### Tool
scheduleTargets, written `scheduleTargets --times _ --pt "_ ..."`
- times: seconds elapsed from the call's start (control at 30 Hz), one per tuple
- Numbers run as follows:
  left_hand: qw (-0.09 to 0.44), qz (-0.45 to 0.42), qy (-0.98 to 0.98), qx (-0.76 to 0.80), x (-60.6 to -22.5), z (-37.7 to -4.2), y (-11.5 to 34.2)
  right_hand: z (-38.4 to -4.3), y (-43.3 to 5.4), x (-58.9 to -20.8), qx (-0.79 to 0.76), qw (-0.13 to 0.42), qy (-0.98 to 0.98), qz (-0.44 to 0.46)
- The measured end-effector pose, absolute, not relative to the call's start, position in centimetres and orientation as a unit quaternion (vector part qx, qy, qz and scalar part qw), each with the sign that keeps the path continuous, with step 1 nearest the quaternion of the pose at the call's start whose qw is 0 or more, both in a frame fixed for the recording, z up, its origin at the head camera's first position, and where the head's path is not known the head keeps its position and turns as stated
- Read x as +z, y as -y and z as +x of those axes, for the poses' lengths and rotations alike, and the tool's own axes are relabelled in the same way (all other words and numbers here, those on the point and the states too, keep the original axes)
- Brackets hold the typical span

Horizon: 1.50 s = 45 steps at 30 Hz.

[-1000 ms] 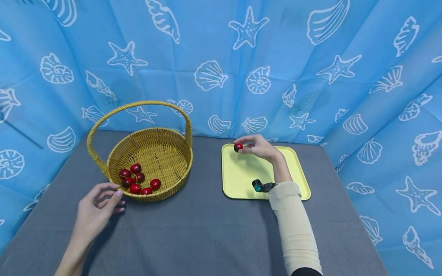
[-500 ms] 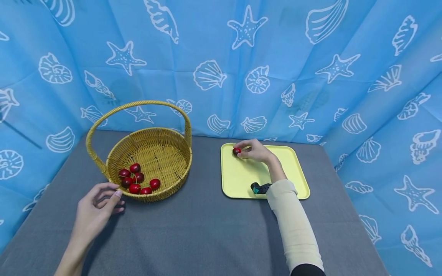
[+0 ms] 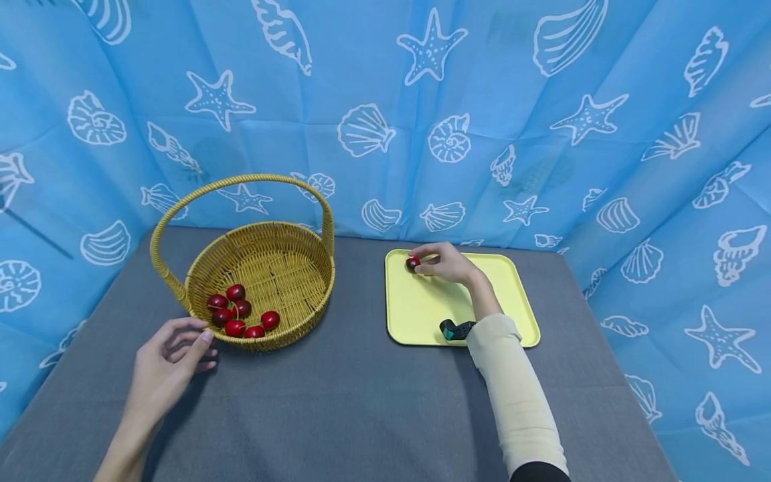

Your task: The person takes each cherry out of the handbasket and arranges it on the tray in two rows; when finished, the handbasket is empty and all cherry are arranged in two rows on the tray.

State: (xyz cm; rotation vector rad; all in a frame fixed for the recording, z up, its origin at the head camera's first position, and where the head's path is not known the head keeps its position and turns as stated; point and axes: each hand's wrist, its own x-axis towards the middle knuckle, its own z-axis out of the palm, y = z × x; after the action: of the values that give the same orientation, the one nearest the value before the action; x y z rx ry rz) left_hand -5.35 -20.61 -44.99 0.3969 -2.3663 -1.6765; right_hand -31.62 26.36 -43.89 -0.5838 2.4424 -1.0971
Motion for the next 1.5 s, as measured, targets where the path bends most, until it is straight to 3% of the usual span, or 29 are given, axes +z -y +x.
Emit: scheduleTargets --times 0.67,1.1,1.4,1.5 --pt "0.110 0.129 0.804 -0.569 -45.1 -5.3 20.7 -30.3 -25.9 -39.4 -0.388 0.173 -0.873 -0.241" --pt "0.106 0.134 0.808 -0.564 -45.1 -5.3 20.7 -27.8 -21.8 -35.3 -0.443 0.164 -0.837 -0.277" --pt "0.101 0.140 0.810 -0.560 -45.1 -5.4 20.6 -26.5 -17.6 -33.5 -0.447 0.213 -0.811 -0.312" --pt "0.103 0.141 0.812 -0.557 -45.1 -5.4 20.6 -26.5 -15.8 -33.2 -0.433 0.206 -0.805 -0.351"
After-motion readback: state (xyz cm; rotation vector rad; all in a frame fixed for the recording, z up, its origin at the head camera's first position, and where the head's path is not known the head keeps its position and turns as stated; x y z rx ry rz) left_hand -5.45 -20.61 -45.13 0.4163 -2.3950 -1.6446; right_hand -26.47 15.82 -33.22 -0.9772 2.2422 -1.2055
